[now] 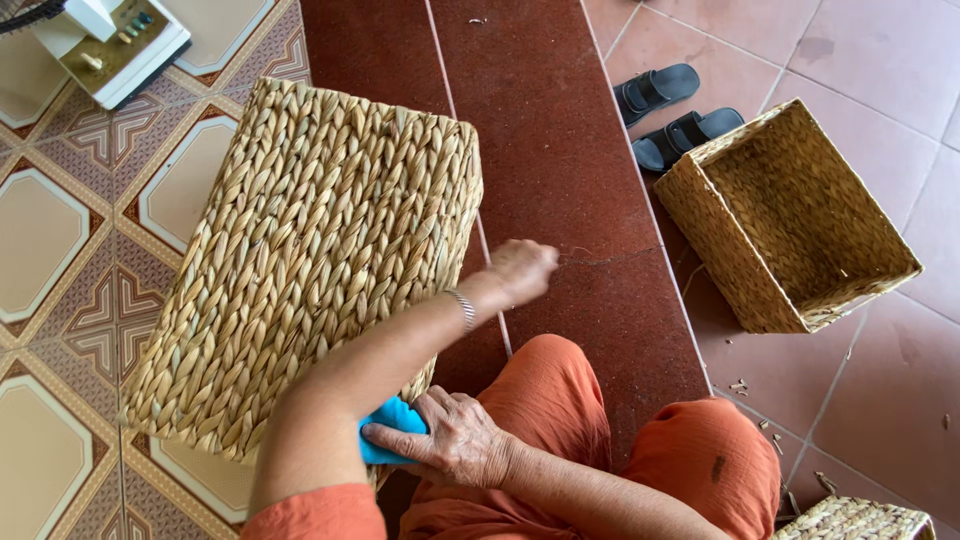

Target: The person sits on the floor and wipes a woven basket with a blue cloth. They clean the exterior sides, top rim, and interior surfaces, rotating the basket to reach all areas.

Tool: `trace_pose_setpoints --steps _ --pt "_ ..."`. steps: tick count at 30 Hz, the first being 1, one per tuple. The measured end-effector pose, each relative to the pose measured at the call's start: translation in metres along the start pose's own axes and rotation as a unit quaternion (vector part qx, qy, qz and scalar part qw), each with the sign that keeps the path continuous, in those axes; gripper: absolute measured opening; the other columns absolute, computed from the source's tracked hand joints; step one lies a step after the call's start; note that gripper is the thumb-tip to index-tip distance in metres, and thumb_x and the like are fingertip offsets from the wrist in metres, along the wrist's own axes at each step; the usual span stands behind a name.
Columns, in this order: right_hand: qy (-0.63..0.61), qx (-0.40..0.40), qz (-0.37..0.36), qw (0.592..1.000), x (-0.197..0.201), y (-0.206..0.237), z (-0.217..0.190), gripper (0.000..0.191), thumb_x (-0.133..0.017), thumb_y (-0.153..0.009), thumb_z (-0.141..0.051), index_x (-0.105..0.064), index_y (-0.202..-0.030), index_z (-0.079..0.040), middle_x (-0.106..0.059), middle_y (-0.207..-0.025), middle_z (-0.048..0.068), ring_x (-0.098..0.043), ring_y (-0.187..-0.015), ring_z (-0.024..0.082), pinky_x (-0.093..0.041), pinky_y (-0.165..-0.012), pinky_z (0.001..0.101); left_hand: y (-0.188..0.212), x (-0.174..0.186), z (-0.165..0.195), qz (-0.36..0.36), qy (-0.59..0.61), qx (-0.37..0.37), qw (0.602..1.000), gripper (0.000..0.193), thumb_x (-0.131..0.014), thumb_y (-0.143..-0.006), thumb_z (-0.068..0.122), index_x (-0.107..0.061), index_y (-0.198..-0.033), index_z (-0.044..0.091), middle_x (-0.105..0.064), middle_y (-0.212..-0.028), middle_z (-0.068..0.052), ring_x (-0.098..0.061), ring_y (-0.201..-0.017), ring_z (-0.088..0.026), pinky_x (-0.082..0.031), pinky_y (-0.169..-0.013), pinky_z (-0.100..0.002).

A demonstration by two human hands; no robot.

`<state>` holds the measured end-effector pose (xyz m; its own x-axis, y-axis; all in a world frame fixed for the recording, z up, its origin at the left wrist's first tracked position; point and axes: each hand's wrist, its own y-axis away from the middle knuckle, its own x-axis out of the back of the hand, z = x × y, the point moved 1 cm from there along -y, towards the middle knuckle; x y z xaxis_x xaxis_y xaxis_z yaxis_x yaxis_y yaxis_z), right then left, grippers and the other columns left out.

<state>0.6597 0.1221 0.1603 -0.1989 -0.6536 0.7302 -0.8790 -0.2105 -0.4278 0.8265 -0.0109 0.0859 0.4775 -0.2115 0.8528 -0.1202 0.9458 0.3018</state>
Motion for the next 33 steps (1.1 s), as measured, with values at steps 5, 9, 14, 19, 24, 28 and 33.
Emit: trace_pose_setpoints --steps 5,9,14,19,24,28,33 --pt "0.024 0.032 0.048 0.998 -0.001 -0.003 0.002 0.056 -0.060 -0.099 -0.031 -0.046 -0.153 -0.031 -0.061 -0.127 0.023 -0.065 -0.107 0.036 -0.059 -0.079 0.0444 -0.005 0.031 0.108 0.281 -0.217 -0.198 0.914 0.089 -0.064 -0.063 0.048 -0.047 -0.146 0.021 -0.061 -0.128 -0.022 -0.059 -0.119 -0.042 -0.044 -0.091 -0.073" --pt "0.100 0.023 0.008 0.995 0.007 -0.002 0.005 0.059 -0.061 -0.099 -0.024 -0.045 -0.155 -0.030 -0.062 -0.119 0.020 -0.064 -0.104 0.031 -0.056 -0.070 0.0384 0.003 0.081 0.125 0.242 -0.238 -0.201 0.919 0.074 -0.055 -0.068 0.077 -0.069 -0.112 0.019 -0.068 -0.107 -0.008 -0.064 -0.103 -0.027 -0.050 -0.091 -0.064" --pt "0.143 -0.063 -0.041 0.987 0.022 -0.014 0.044 0.062 -0.071 -0.099 -0.020 -0.044 -0.154 -0.032 -0.058 -0.088 0.008 -0.058 -0.075 0.020 -0.049 -0.049 0.0300 0.136 0.150 0.004 0.358 -0.063 -0.223 0.904 0.031 -0.077 -0.096 0.018 -0.069 -0.068 0.007 -0.071 -0.079 -0.007 -0.063 -0.073 -0.018 -0.051 -0.072 -0.040" --pt "0.234 -0.145 0.050 0.960 0.054 -0.063 0.139 0.071 -0.076 -0.094 -0.018 -0.045 -0.153 -0.042 -0.061 -0.095 0.009 -0.062 -0.074 0.020 -0.056 -0.048 0.0268 0.305 0.125 -0.072 0.450 -0.011 0.042 0.892 0.026 -0.070 -0.099 0.013 -0.070 -0.120 -0.002 -0.069 -0.132 -0.019 -0.061 -0.130 -0.030 -0.045 -0.117 -0.041" --pt "0.318 -0.250 0.068 0.912 0.096 -0.117 0.193 0.055 -0.074 -0.097 -0.038 -0.050 -0.147 -0.037 -0.060 -0.088 0.012 -0.062 -0.069 0.024 -0.051 -0.047 0.0372 0.388 0.061 -0.115 0.469 -0.084 0.317 0.820 0.059 -0.055 -0.101 0.050 -0.057 -0.142 0.007 -0.042 -0.161 -0.022 -0.033 -0.153 -0.033 -0.016 -0.126 -0.058" --pt "0.263 -0.125 0.006 0.957 0.066 -0.116 0.117 0.053 -0.063 -0.105 -0.019 -0.046 -0.153 -0.034 -0.060 -0.085 0.009 -0.059 -0.062 0.016 -0.046 -0.036 0.0251 0.394 0.039 -0.148 0.463 0.023 0.431 0.774 0.071 -0.044 -0.108 0.059 -0.037 -0.159 0.010 -0.025 -0.169 -0.026 -0.019 -0.157 -0.042 -0.003 -0.122 -0.067" --pt "0.158 0.096 -0.131 0.974 0.021 -0.045 -0.015 0.064 -0.068 -0.099 -0.018 -0.046 -0.159 -0.026 -0.063 -0.108 0.016 -0.056 -0.073 0.012 -0.042 -0.042 0.0212 0.362 0.041 -0.164 0.380 -0.009 0.475 0.793 0.081 -0.050 -0.097 0.065 -0.030 -0.161 0.019 -0.024 -0.166 -0.023 -0.016 -0.150 -0.053 -0.001 -0.117 -0.071"
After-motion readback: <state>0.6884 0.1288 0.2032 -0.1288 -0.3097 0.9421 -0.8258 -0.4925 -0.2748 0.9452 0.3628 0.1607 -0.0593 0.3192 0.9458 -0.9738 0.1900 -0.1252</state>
